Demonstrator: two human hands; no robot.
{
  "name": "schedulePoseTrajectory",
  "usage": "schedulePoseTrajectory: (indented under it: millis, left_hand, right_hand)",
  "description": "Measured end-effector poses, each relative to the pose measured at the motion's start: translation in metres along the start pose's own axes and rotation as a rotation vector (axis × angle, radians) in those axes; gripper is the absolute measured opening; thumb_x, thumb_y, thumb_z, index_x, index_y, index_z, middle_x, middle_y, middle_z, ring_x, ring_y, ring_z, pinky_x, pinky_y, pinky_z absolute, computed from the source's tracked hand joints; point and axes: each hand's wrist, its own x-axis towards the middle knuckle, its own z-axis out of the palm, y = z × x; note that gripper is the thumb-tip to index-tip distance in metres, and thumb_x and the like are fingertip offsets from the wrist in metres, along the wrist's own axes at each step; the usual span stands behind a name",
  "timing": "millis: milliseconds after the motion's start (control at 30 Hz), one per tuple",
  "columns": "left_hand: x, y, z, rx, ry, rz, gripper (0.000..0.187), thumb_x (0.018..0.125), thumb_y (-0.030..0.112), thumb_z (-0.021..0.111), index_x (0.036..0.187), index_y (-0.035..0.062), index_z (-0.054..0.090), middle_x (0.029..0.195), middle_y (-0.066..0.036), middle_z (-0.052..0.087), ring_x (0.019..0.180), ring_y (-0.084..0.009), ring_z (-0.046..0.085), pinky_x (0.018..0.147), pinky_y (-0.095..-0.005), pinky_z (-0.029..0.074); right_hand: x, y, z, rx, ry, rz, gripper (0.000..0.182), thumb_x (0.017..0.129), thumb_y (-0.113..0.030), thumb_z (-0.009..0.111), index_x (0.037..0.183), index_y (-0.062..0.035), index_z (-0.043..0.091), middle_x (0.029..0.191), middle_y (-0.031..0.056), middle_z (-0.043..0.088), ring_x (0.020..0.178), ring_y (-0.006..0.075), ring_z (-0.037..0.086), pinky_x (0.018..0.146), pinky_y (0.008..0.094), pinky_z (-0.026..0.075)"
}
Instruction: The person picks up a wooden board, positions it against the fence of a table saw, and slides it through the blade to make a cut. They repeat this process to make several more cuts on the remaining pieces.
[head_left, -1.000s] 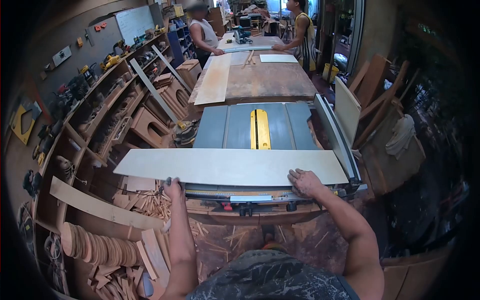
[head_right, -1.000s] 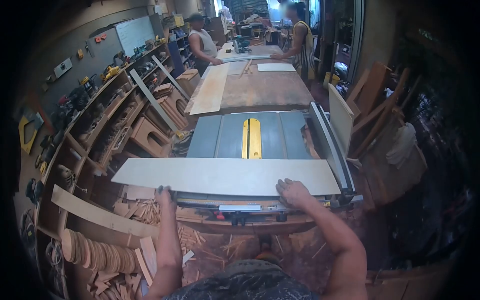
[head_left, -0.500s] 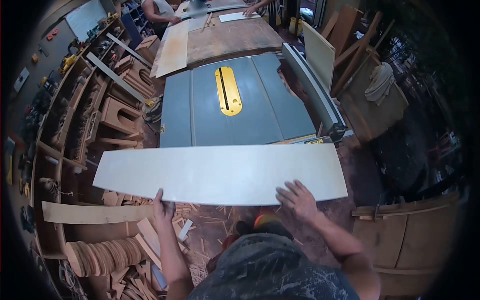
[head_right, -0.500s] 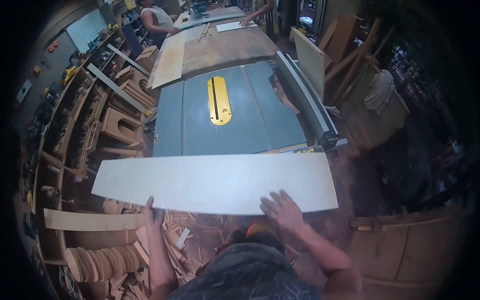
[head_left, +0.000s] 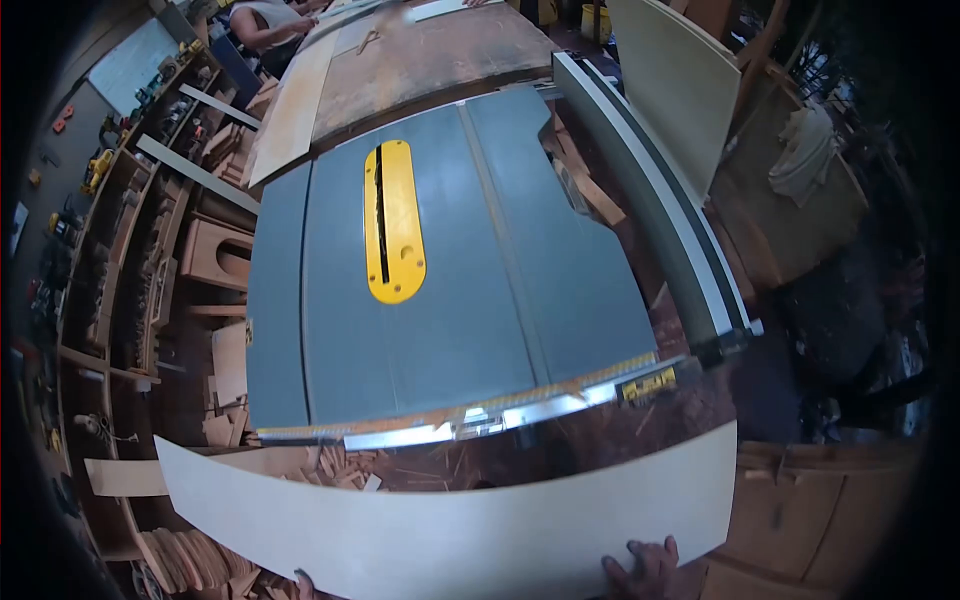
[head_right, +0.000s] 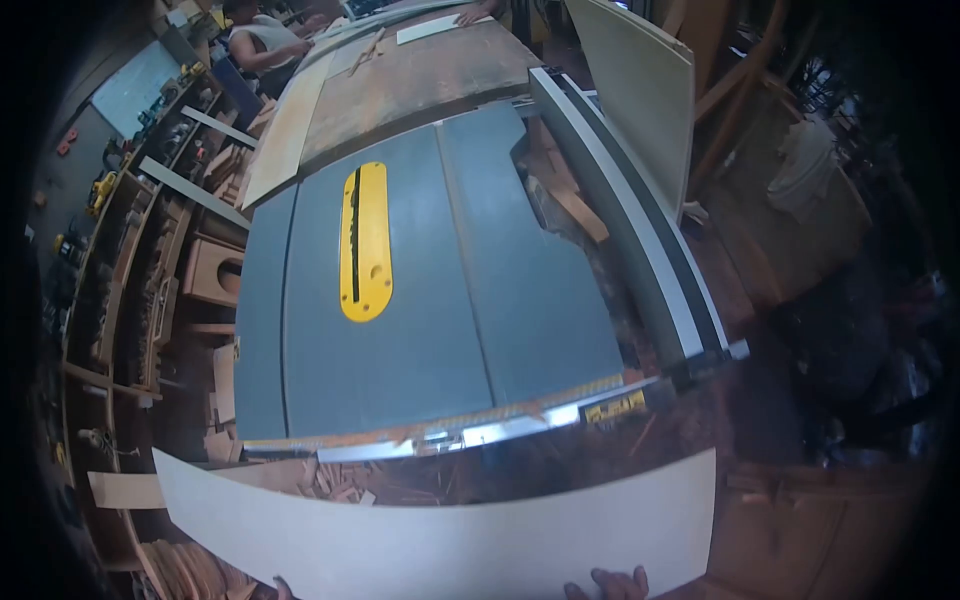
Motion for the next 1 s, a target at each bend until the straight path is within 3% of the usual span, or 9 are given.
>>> schedulePoseTrajectory:
  millis: [33, 133, 233, 333, 667, 700, 800, 933, 1000]
  left_hand:
    - [-0.003, -0.005, 0.002, 0.009, 0.023, -0.009, 0.079, 0.093, 0.036, 0.077, 0.156, 0.0049, 0.041, 0.157, -0.014, 0.05, 0.144, -0.0332, 0.045, 0.123, -0.0532, 0.035]
    - [-0.012, -0.009, 0.006, 0.02, 0.131, -0.056, 0.08, 0.093, 0.04, 0.076, 0.156, 0.0049, 0.041, 0.156, -0.014, 0.05, 0.144, -0.0333, 0.045, 0.122, -0.053, 0.035]
    - [-0.013, -0.023, 0.066, 0.058, 0.039, 0.024, 0.077, 0.097, 0.045, 0.07, 0.156, 0.0063, 0.04, 0.155, -0.011, 0.051, 0.142, -0.0335, 0.047, 0.119, -0.0539, 0.038]
    - [-0.005, -0.042, 0.084, 0.058, -0.022, 0.136, 0.077, 0.099, 0.051, 0.066, 0.157, 0.0084, 0.038, 0.156, -0.011, 0.049, 0.141, -0.0337, 0.049, 0.115, -0.0548, 0.041]
    - [0.01, -0.035, 0.122, -0.193, 0.069, 0.228, 0.068, 0.109, 0.054, 0.041, 0.159, 0.007, 0.036, 0.159, -0.013, 0.045, 0.143, -0.0352, 0.046, 0.118, -0.0507, 0.038]
    - [0.016, -0.034, 0.12, -0.199, 0.094, 0.24, 0.07, 0.109, 0.055, 0.04, 0.159, 0.0066, 0.035, 0.159, -0.013, 0.045, 0.143, -0.035, 0.046, 0.118, -0.0503, 0.038]
    - [0.028, -0.028, 0.122, -0.17, 0.074, 0.227, 0.072, 0.109, 0.056, 0.041, 0.159, 0.0053, 0.034, 0.159, -0.013, 0.045, 0.142, -0.0349, 0.046, 0.118, -0.0503, 0.038]
    - [0.044, -0.022, 0.132, -0.13, 0.203, 0.138, 0.074, 0.107, 0.057, 0.044, 0.159, 0.0046, 0.034, 0.159, -0.014, 0.045, 0.141, -0.0355, 0.047, 0.118, -0.0515, 0.037]
    - [0.053, -0.022, 0.12, -0.072, 0.223, 0.144, 0.077, 0.105, 0.058, 0.049, 0.159, 0.0048, 0.034, 0.158, -0.014, 0.045, 0.141, -0.0362, 0.047, 0.118, -0.0526, 0.037]
  right_hand:
    - [-0.021, 0.008, 0.018, 0.131, -0.026, 0.021, 0.049, 0.086, -0.023, 0.064, 0.135, -0.0135, 0.067, 0.146, 0.0211, 0.05, 0.129, 0.04, 0.049, 0.116, 0.0695, 0.029]
    - [-0.025, 0.025, 0.019, 0.162, -0.074, 0.07, 0.052, 0.088, -0.031, 0.064, 0.137, -0.0139, 0.066, 0.143, 0.0208, 0.053, 0.131, 0.0399, 0.049, 0.115, 0.0688, 0.03]
    - [-0.012, 0.046, 0.015, 0.238, -0.094, 0.091, 0.057, 0.09, -0.038, 0.063, 0.141, -0.013, 0.062, 0.141, 0.0224, 0.053, 0.134, 0.0425, 0.047, 0.115, 0.0706, 0.028]
    - [0.006, 0.064, 0.021, 0.184, -0.088, 0.106, 0.062, 0.067, -0.034, 0.08, 0.124, -0.0154, 0.064, 0.128, 0.0228, 0.056, 0.114, 0.0417, 0.054, 0.11, 0.0714, 0.029]
    - [0.053, 0.069, -0.01, 0.172, -0.058, -0.061, 0.072, 0.066, -0.039, 0.083, 0.131, -0.0173, 0.061, 0.132, 0.0264, 0.051, 0.123, 0.0456, 0.047, 0.11, 0.0738, 0.028]
    - [0.051, 0.076, -0.008, 0.062, -0.112, -0.134, 0.082, 0.062, -0.04, 0.086, 0.135, -0.016, 0.057, 0.133, 0.0272, 0.049, 0.124, 0.0472, 0.046, 0.109, 0.074, 0.029]
    - [0.053, 0.068, -0.007, 0.134, -0.101, 0.01, 0.062, 0.093, -0.046, 0.06, 0.144, -0.0115, 0.059, 0.142, 0.0245, 0.051, 0.134, 0.0441, 0.047, 0.116, 0.0708, 0.026]
    - [0.05, 0.071, 0.002, 0.057, -0.109, -0.021, 0.07, 0.097, -0.061, 0.056, 0.146, -0.0103, 0.058, 0.142, 0.0249, 0.05, 0.135, 0.0437, 0.046, 0.111, 0.0677, 0.038]
    - [0.031, 0.079, 0.025, 0.122, -0.091, 0.086, 0.069, 0.096, -0.06, 0.061, 0.143, -0.0091, 0.059, 0.141, 0.0216, 0.051, 0.134, 0.039, 0.048, 0.105, 0.059, 0.049]
